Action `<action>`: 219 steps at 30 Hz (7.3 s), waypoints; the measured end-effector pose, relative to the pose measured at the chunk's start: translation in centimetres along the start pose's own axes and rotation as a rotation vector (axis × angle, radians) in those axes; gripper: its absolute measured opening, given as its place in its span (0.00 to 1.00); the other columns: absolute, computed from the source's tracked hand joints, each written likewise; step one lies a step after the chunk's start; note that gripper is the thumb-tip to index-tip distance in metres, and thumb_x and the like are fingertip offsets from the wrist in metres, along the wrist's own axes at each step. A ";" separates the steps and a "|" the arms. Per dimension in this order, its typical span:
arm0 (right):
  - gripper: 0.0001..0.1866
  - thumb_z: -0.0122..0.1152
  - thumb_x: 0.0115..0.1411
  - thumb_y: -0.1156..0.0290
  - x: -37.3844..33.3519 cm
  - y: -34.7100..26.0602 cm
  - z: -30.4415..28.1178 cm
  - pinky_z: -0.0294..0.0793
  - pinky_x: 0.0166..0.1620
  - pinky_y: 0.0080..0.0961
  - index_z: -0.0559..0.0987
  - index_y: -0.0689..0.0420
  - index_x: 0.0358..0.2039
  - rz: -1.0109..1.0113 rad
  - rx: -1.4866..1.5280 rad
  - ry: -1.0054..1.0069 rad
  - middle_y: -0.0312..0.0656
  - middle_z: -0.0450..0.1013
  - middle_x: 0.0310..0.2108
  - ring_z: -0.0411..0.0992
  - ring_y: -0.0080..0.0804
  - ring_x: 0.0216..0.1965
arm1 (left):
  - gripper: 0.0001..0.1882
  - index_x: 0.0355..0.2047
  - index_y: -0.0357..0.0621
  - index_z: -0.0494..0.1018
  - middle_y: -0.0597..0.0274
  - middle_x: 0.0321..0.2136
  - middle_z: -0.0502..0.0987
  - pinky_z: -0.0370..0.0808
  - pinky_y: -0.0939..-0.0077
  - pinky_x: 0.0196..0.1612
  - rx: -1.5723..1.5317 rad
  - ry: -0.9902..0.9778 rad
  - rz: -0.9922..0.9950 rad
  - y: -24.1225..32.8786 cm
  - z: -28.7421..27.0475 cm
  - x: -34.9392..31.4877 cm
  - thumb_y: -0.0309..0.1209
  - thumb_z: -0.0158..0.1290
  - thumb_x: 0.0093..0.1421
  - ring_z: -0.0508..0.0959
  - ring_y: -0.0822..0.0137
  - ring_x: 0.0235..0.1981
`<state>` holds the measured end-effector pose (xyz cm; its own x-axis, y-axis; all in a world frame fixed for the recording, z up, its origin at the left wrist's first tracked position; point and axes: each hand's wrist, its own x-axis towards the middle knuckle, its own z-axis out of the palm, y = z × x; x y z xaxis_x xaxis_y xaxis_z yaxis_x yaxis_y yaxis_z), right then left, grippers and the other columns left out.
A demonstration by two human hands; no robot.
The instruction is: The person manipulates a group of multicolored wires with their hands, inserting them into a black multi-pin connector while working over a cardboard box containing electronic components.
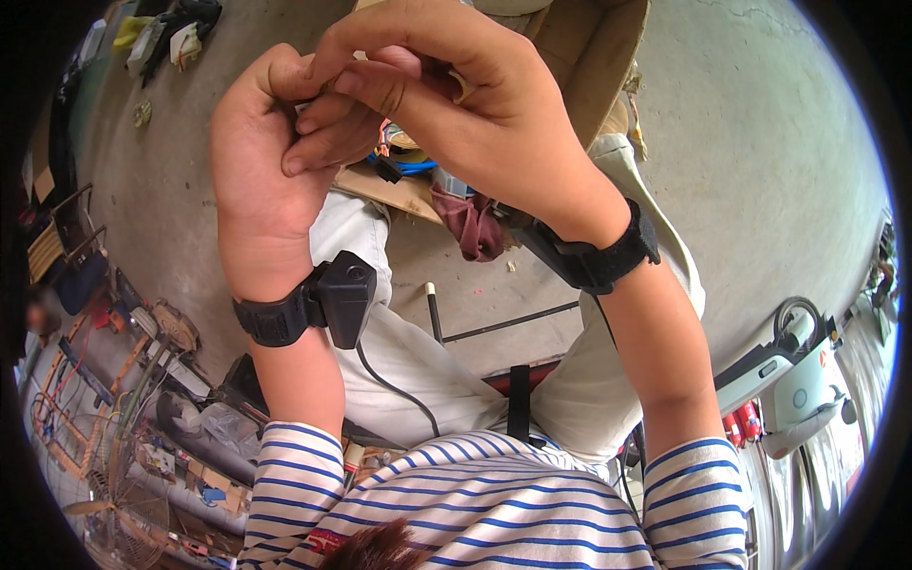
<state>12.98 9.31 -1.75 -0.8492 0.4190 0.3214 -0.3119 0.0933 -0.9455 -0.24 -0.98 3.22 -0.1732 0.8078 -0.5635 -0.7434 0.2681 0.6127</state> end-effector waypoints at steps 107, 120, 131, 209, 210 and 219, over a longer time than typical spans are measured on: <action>0.09 0.60 0.60 0.81 -0.1 -1.3 0.8 0.64 0.30 0.07 0.77 0.66 0.42 0.212 -0.302 0.225 0.29 0.73 0.29 0.66 0.09 0.29 | 0.16 0.14 0.46 0.60 0.74 0.13 0.57 0.50 0.80 0.22 0.204 0.149 0.199 -1.0 -0.2 0.5 0.34 0.48 0.56 0.53 0.81 0.16; 0.10 0.58 0.58 0.83 0.6 -1.8 0.7 0.64 0.29 0.13 0.72 0.65 0.41 0.182 -0.376 0.167 0.34 0.72 0.31 0.65 0.14 0.26 | 0.15 0.16 0.46 0.58 0.73 0.12 0.55 0.51 0.80 0.23 0.250 0.111 0.226 -1.0 -0.4 0.6 0.33 0.46 0.57 0.52 0.79 0.16; 0.08 0.58 0.62 0.81 -0.1 -0.8 0.6 0.69 0.41 0.10 0.74 0.66 0.42 0.201 -0.224 0.227 0.33 0.74 0.37 0.69 0.13 0.37 | 0.13 0.18 0.46 0.58 0.73 0.12 0.54 0.51 0.81 0.24 0.275 0.121 0.232 -0.9 -0.2 0.3 0.32 0.46 0.58 0.52 0.79 0.16; 0.11 0.48 0.65 0.70 0.5 -1.9 -0.3 0.58 0.32 0.11 0.77 0.63 0.38 0.514 -0.092 0.263 0.28 0.69 0.30 0.61 0.10 0.29 | 0.12 0.22 0.41 0.67 0.70 0.17 0.66 0.58 0.82 0.26 0.425 0.128 0.209 -1.0 -0.2 0.2 0.35 0.46 0.60 0.65 0.77 0.19; 0.11 0.48 0.65 0.70 0.5 -1.8 -0.2 0.58 0.32 0.11 0.77 0.63 0.38 0.513 -0.092 0.263 0.28 0.69 0.30 0.61 0.10 0.29 | 0.13 0.20 0.42 0.67 0.70 0.17 0.67 0.59 0.83 0.27 0.357 0.088 0.172 -1.0 -0.7 0.4 0.35 0.47 0.59 0.66 0.79 0.19; 0.09 0.63 0.48 0.82 0.9 -2.0 0.6 0.60 0.25 0.16 0.79 0.59 0.32 -0.057 -0.807 0.205 0.33 0.66 0.21 0.62 0.18 0.20 | 0.15 0.17 0.45 0.61 0.68 0.12 0.60 0.56 0.81 0.24 0.092 0.107 0.037 -0.2 0.7 0.1 0.33 0.44 0.61 0.57 0.76 0.13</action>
<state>12.63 8.98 0.46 -0.7225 0.5431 0.4278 0.1158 0.7051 -0.6996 0.29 -0.57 3.44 -0.2711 0.7588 -0.5923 -0.6736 0.2900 0.6798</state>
